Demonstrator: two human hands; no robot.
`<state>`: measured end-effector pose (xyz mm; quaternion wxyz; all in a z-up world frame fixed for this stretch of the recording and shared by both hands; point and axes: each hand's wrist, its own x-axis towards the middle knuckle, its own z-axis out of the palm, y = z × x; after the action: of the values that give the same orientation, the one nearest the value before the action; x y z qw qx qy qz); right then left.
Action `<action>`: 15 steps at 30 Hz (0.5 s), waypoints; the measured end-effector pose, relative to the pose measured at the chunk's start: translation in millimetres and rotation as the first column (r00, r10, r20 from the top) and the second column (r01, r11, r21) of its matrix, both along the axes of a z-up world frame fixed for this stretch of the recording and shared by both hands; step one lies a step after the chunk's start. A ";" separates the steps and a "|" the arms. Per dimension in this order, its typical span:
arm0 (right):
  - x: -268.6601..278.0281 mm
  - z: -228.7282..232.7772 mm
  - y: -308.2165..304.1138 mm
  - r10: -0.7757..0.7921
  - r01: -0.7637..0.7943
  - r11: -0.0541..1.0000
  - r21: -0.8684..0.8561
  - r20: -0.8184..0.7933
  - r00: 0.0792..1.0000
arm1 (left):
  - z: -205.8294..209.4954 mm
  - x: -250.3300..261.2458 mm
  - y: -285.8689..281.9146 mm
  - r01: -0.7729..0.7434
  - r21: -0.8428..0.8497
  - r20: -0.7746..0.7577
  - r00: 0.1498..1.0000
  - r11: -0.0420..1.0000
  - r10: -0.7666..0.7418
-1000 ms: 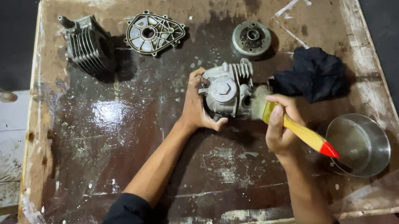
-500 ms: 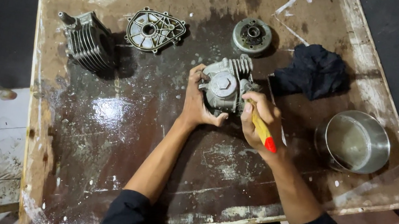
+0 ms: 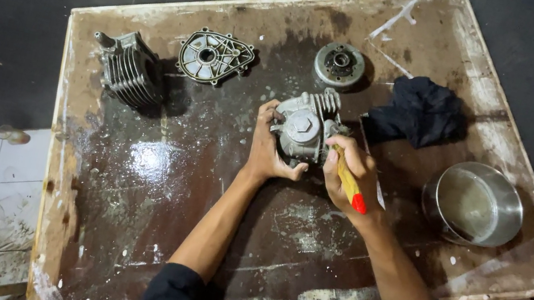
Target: The person scrubs a metal engine cylinder head with a brush dipped in liquid, then uses a sanding block to rub the surface. The person rotates the part to clean different sides.
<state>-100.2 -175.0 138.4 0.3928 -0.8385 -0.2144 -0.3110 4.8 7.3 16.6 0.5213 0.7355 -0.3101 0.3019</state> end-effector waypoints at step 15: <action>3.1 -6.3 0.7 -0.043 0.043 0.999 0.007 0.004 0.999 | -4.0 1.0 -1.8 0.006 -0.021 -0.026 1.000 1.000 -0.007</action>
<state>-97.0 -174.3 132.2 0.3886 -0.8409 -0.1961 -0.3217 5.8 5.5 12.6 0.5341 0.7328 -0.3025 0.2936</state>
